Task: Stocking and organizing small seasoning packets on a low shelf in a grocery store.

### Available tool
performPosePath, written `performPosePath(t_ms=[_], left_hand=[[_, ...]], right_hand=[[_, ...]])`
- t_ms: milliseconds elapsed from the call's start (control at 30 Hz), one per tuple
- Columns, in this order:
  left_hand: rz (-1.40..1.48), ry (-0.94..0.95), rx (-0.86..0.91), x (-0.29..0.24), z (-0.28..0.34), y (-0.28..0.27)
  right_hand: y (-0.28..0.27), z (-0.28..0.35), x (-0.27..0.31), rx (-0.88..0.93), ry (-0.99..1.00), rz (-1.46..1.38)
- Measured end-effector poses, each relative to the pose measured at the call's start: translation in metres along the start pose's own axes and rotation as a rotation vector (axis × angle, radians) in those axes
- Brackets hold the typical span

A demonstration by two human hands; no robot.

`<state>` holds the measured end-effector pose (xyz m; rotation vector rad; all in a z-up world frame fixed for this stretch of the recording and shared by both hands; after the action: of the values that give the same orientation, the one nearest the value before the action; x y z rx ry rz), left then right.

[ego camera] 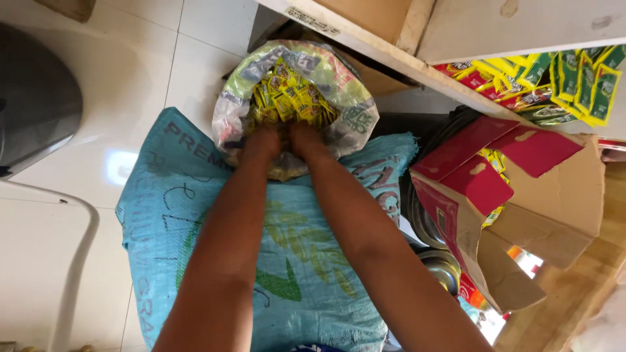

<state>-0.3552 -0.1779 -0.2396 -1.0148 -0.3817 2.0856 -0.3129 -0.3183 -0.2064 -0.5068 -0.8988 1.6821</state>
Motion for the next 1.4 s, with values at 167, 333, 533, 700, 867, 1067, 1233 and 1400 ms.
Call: performPosePath(t_ms=[167, 333, 533, 700, 867, 1067, 1233, 1400], left_hand=[[0.066, -0.029, 0.036, 0.007, -0.020, 0.032], [-0.026, -0.012, -0.184, 0.012, -0.019, 0.000], [1.081, -0.199, -0.413, -0.054, 0.048, -0.091], [1.220, -0.192, -0.467, -0.092, 0.140, -0.163], [1.104, -0.089, -0.428, -0.103, 0.227, -0.185], [1.194, -0.063, -0.276, -0.075, 0.216, -0.149], [1.255, 0.021, -0.374, -0.076, 0.194, -0.150], [1.232, 0.044, -0.418, -0.076, 0.193, -0.152]], right_hand=[[-0.118, 0.062, 0.066, -0.071, 0.017, -0.272], [-0.065, 0.005, 0.020, -0.259, 0.063, -0.366], [-0.140, 0.046, 0.009, -0.531, 0.137, -1.035], [-0.227, 0.161, 0.054, -0.239, 0.238, -1.426], [-0.215, 0.209, 0.070, -0.302, 0.194, -1.507], [-0.165, 0.191, 0.054, -0.346, 0.161, -1.590], [-0.179, 0.193, 0.066, -0.338, 0.126, -1.711], [-0.160, 0.182, 0.059, -0.395, 0.093, -1.630]])
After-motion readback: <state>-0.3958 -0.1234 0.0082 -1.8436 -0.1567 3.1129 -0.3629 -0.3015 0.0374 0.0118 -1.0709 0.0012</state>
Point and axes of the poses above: each hand's wrist, its own z-axis away from the middle knuckle, its own y-axis out of the palm, x = y × z, the point moved 1 cm from there along -z, towards the middle knuckle, and after that the axes turned 13 degrees about -x, right-handed, at the moved point
